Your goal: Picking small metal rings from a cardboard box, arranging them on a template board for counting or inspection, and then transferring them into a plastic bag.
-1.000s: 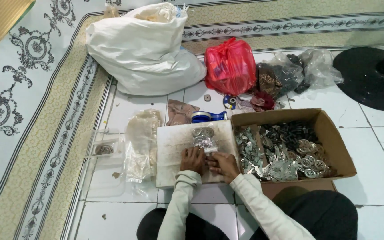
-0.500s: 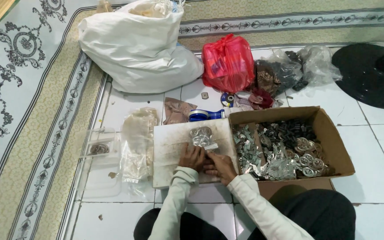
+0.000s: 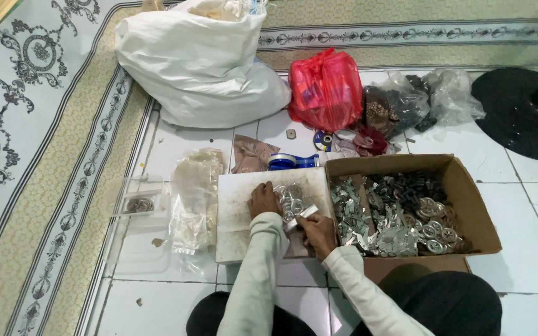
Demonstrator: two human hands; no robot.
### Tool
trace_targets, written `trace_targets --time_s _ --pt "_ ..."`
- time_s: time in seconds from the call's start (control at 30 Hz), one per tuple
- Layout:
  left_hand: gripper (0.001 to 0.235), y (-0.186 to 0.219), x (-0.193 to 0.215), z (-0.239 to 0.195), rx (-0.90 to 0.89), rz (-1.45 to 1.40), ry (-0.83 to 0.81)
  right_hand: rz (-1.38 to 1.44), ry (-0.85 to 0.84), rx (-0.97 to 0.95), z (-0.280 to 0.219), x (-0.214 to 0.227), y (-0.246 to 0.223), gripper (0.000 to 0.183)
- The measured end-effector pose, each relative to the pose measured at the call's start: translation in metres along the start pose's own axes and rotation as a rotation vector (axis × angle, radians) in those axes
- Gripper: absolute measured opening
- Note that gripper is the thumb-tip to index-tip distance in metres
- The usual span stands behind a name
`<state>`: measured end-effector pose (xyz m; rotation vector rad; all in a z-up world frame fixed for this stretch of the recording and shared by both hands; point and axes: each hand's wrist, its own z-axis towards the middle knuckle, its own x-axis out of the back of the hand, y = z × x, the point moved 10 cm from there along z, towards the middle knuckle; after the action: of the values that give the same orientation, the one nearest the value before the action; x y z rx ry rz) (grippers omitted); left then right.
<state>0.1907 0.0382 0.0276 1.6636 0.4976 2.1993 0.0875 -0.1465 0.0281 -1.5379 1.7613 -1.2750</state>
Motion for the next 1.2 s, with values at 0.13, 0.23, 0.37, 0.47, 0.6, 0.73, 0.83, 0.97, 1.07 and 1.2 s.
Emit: trace_targets --time_s 0.13,0.23,0.37,0.47,0.6,0.73,0.83,0.97,1.07,1.2 --pt "0.019 -0.011 -0.023 0.032 0.141 0.169 -0.310 -0.090 0.018 0.008 -0.002 0.007 -0.011 0.032" --pt "0.015 -0.021 -0.035 0.029 0.235 0.120 -0.386 -0.102 0.008 0.037 -0.004 0.009 -0.012 0.033" --pt "0.019 -0.023 -0.015 0.003 0.410 -0.120 -0.435 0.017 -0.008 0.072 0.003 0.013 -0.010 0.033" --pt "0.022 -0.026 0.003 -0.019 0.549 -0.170 -0.512 -0.080 -0.008 0.129 0.005 0.016 -0.007 0.036" --pt "0.021 -0.018 0.040 -0.041 0.687 -0.235 -0.581 -0.281 0.065 0.251 0.007 0.020 -0.021 0.032" --pt "0.024 -0.028 0.044 -0.032 0.716 -0.265 -0.512 -0.364 0.084 0.331 -0.005 0.020 -0.038 0.029" --pt "0.021 -0.049 0.008 -0.035 0.724 -0.296 -0.542 -0.370 0.078 0.368 0.005 0.022 -0.036 0.026" --pt "0.028 -0.044 0.039 -0.048 0.686 -0.448 -0.450 -0.410 0.059 0.518 -0.004 0.008 -0.071 0.022" --pt "0.028 -0.077 0.034 -0.055 0.708 -0.502 -0.332 -0.444 0.010 0.616 -0.019 -0.016 -0.116 0.019" --pt "0.023 -0.120 0.088 -0.072 0.826 -0.611 -0.182 -0.450 -0.145 0.718 -0.024 -0.082 -0.158 0.019"
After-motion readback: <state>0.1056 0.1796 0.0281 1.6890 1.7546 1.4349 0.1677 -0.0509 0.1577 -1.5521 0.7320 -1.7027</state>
